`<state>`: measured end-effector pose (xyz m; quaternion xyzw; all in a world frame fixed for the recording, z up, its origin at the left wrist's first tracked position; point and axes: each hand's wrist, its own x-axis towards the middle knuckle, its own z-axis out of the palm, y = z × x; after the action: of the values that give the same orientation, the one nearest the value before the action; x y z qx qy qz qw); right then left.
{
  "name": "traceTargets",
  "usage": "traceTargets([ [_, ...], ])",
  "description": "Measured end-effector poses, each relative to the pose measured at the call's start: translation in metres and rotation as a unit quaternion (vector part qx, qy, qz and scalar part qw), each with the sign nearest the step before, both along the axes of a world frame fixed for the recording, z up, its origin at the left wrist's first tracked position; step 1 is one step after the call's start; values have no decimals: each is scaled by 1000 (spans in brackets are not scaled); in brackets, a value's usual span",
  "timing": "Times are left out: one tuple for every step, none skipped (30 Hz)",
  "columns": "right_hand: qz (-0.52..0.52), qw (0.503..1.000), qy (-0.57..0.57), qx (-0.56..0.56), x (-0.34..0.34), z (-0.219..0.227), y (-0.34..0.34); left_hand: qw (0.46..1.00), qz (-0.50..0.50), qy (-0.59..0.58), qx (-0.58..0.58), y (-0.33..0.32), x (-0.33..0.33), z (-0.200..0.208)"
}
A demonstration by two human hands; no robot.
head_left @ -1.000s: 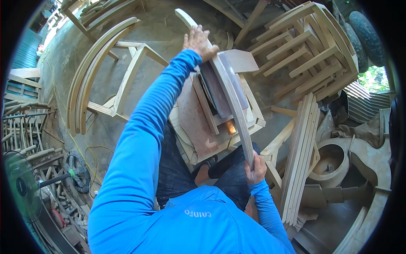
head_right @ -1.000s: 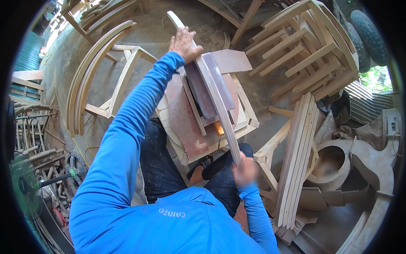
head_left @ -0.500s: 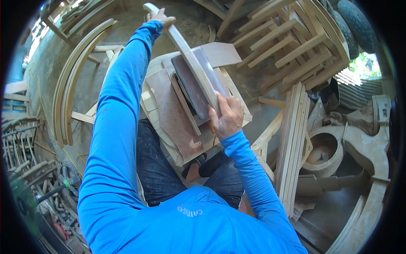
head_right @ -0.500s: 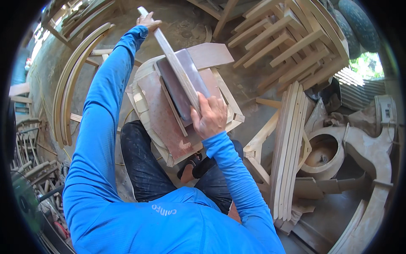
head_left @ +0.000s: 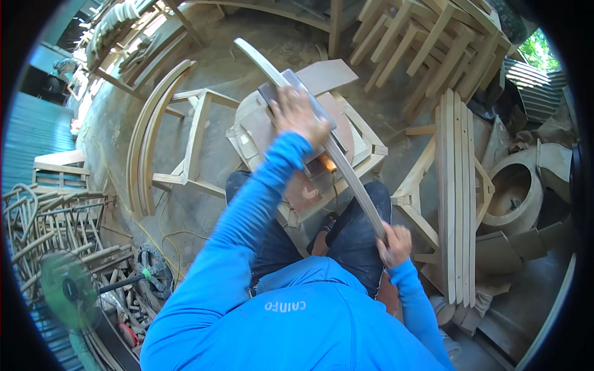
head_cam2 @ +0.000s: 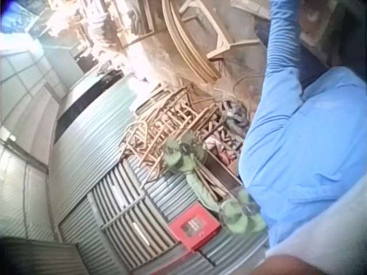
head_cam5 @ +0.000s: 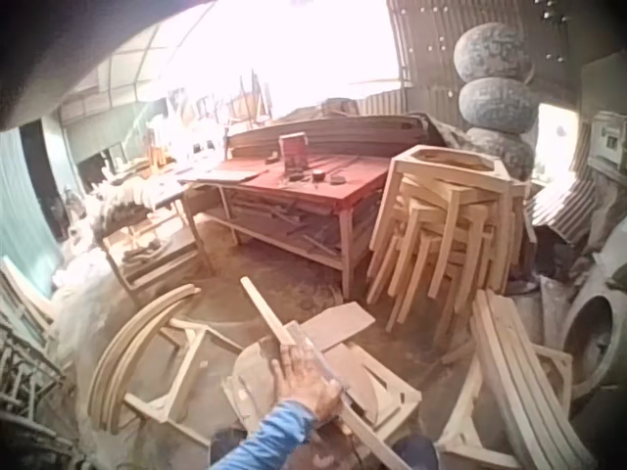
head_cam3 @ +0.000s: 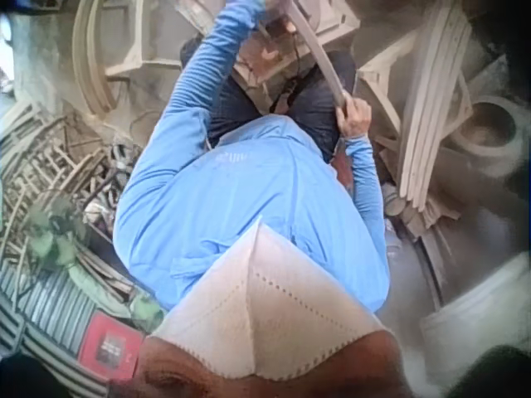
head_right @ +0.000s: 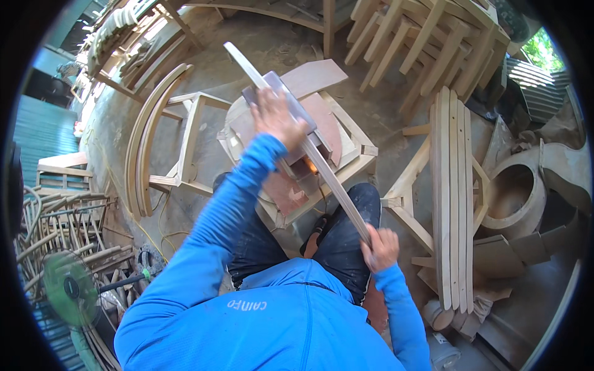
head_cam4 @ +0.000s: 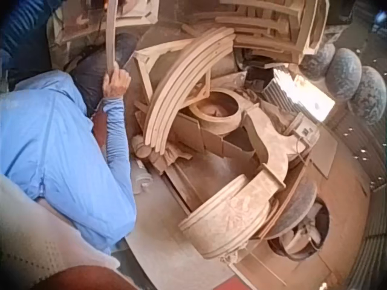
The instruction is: Sanding curved wooden furniture components using a stationary belt sander.
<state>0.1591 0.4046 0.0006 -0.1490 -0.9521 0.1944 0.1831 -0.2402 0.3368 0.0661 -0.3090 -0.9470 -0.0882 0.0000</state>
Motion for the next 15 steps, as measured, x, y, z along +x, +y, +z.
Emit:
traceTargets([
  [-7, 1000, -12, -3, 25, 2, -4, 1000, -9, 15, 10, -3, 31, 3],
  [-1, 1000, -8, -2, 45, 4, -8, 999, -12, 15, 32, -6, 53, -1],
  [-8, 1000, -20, -7, 61, 4, -14, 998, -14, 8, 58, -13, 71, 1],
  [-17, 999, -37, -9, 68, 9, -17, 998, -11, 7, 60, -15, 81, 0],
  [-15, 999, -38, -9, 68, 9, -19, 998, -9, 5, 63, -17, 85, 0],
  [-9, 1000, -24, -12, 64, 9, -21, 998, -6, 4, 63, -19, 80, 2],
  [-3, 1000, -13, -13, 61, 13, -22, 998, -4, -5, 62, -19, 71, 4],
  [1, 1000, -5, 1, 49, 11, -19, 998, -2, -11, 63, -17, 59, 6],
  [3, 1000, -7, 5, 34, 9, -16, 998, -1, -13, 66, -16, 44, 5],
  [11, 1000, 8, 11, 17, 5, -12, 998, 5, -12, 62, -15, 25, 1],
  [20, 999, 22, 18, -3, 5, -9, 998, 11, -12, 57, -15, 5, -1],
  [22, 999, 21, 25, -21, 4, -7, 998, 10, -23, 65, -11, -15, -9],
  [27, 999, 28, 29, -41, 5, -5, 998, 15, -22, 64, -8, -38, -11],
  [31, 998, 40, 23, -60, 4, -5, 998, 21, -19, 60, -6, -61, -12],
  [35, 998, 37, 26, -81, 5, -5, 997, 25, -21, 63, -5, -86, -13],
])
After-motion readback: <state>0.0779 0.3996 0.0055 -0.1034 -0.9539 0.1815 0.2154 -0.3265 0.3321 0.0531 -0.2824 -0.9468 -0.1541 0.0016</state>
